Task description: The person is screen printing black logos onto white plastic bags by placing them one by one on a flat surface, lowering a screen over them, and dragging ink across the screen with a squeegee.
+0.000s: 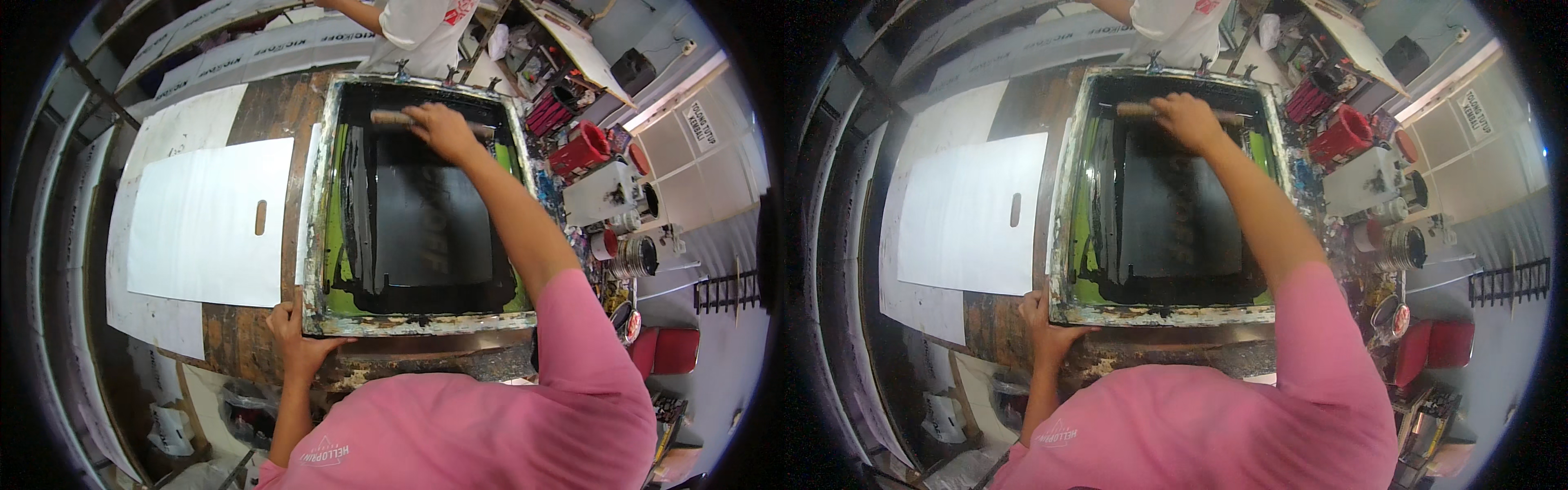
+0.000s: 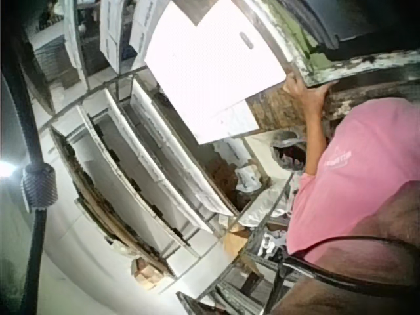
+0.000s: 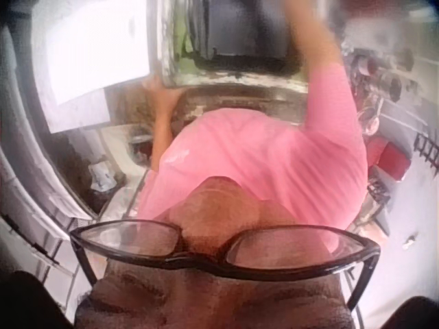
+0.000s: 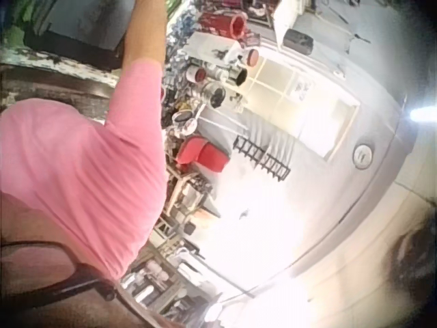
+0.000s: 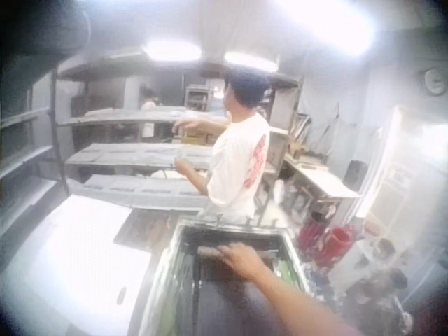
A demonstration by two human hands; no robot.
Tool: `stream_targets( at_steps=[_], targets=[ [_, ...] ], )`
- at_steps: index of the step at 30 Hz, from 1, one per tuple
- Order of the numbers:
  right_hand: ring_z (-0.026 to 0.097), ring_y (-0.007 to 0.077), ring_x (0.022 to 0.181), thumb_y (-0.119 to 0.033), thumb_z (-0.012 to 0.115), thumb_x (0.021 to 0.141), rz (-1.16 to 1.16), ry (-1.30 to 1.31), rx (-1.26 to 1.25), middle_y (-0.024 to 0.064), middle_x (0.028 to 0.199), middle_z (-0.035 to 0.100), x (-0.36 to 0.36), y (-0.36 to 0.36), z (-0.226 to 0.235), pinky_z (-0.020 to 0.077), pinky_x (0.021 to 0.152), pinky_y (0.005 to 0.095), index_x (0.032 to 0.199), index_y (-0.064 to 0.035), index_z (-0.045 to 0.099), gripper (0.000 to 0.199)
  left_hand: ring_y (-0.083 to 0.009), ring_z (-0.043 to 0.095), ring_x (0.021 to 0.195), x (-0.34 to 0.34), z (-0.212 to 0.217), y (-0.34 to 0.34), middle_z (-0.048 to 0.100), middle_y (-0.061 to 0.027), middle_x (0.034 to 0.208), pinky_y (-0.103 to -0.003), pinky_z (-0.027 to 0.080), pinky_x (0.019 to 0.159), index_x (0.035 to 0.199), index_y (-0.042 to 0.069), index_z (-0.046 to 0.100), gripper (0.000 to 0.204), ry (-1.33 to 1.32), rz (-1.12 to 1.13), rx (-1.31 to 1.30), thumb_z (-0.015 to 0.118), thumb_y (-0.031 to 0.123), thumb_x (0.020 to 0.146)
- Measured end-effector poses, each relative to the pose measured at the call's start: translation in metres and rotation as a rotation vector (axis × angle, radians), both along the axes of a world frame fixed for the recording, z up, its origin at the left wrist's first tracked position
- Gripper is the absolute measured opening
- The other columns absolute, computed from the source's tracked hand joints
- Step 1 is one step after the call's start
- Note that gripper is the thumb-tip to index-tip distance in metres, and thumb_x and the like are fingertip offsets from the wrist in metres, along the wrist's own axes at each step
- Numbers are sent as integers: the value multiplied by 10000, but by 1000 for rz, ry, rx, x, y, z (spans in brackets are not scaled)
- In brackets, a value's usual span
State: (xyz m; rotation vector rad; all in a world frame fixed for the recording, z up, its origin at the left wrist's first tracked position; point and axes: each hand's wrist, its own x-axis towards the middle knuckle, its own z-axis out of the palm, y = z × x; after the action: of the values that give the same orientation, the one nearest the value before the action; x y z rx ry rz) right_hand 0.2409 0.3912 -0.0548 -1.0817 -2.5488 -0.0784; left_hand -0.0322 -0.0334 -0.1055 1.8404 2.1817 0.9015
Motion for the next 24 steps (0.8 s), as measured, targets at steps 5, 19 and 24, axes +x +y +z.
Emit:
stream_targets(
  at_steps=[5, 19, 24],
  targets=[
    [702, 347, 1039, -391, 700, 999, -46, -103, 23, 101, 1086, 705, -19, 40, -27, 593, 847, 504, 1283, -204, 683, 341, -313, 441, 1082, 2, -1, -2, 484, -58, 1074, -483, 382, 973, 1339, 57, 695, 1178, -89, 52, -106, 1042, 580, 343],
    [654, 289, 961, -326, 854, 829, -23, -5, -19, 74, 1013, 631, 6, -189, -25, 577, 784, 428, 1249, -121, 692, 495, -352, 485, 1150, 1, 6, -1, 591, -102, 1164, -487, 417, 1000, 1227, 23, 704, 940, -43, 24, -146, 1052, 355, 419],
    [648, 290, 966, -290, 872, 803, -22, 41, -157, 75, 1027, 623, 22, -292, -6, 578, 775, 432, 1246, -105, 702, 510, -355, 513, 1162, 5, 11, 1, 623, -102, 1191, -498, 427, 1017, 1249, 36, 713, 947, -65, 55, -124, 1061, 378, 438]
  ],
)
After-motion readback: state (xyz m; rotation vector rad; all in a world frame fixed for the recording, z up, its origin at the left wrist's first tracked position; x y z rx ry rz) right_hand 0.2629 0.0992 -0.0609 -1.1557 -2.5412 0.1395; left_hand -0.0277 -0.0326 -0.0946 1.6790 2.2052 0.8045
